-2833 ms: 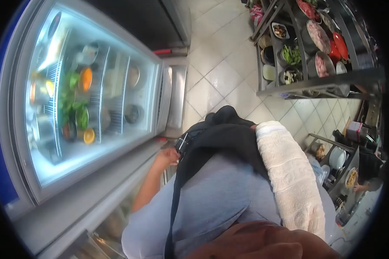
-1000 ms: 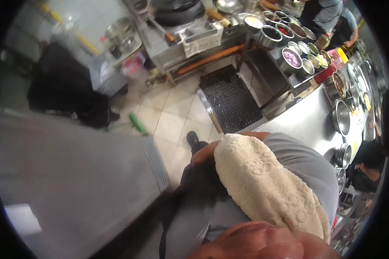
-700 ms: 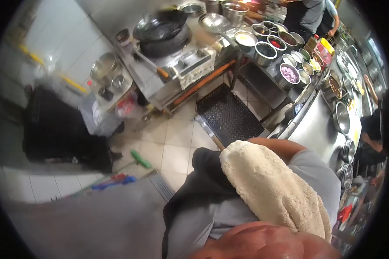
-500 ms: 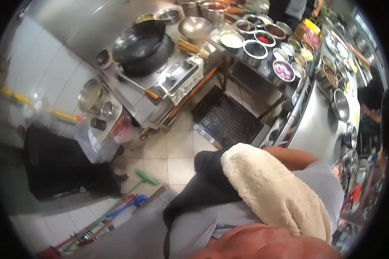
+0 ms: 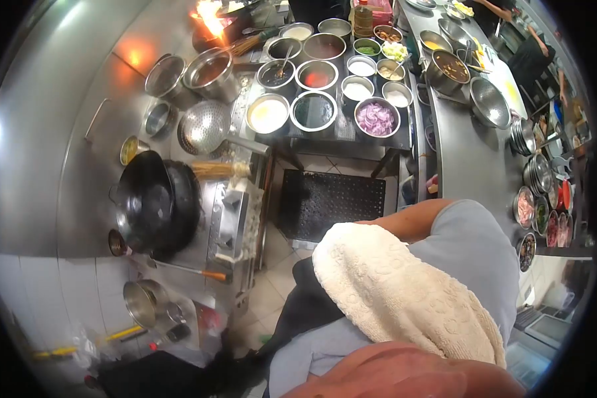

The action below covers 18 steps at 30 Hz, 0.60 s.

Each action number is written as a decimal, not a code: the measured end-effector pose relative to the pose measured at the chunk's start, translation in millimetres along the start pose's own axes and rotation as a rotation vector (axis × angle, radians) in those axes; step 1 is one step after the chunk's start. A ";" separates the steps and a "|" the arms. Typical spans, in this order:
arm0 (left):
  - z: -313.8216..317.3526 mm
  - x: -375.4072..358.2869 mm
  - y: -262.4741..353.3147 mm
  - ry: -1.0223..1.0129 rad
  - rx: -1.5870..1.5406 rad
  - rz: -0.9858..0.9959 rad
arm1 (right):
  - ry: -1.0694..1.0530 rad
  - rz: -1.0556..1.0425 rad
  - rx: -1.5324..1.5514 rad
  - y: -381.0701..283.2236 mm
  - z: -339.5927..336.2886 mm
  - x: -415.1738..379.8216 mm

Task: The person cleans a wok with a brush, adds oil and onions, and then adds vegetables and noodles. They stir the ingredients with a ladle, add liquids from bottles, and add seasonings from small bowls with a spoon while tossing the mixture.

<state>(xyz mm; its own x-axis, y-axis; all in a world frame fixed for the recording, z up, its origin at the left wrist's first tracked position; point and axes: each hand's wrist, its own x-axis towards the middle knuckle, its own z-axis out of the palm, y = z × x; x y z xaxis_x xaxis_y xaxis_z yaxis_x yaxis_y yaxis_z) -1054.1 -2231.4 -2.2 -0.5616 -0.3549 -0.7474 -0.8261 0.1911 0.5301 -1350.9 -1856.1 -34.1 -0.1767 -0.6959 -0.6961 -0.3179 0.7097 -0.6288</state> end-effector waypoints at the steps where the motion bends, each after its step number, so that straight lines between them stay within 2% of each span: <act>1: -3.9 5.3 5.5 -0.004 0.007 -0.013 | -0.004 -0.005 0.005 -1.4 -10.1 8.4; 7: -18.4 15.2 28.3 -0.008 0.001 -0.028 | -0.026 -0.006 0.031 -4.2 -42.9 19.9; 18: -11.0 18.5 -13.1 0.019 -0.147 -0.055 | -0.130 0.135 -0.043 -17.6 -42.9 10.6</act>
<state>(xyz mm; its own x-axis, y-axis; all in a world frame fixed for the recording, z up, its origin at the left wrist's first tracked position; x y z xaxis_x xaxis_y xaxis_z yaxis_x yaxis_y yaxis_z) -1053.2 -2250.5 -18.5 -0.5136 -0.3784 -0.7701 -0.8394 0.0356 0.5424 -1387.2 -1880.7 -15.5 -0.0997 -0.5726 -0.8137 -0.3397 0.7882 -0.5131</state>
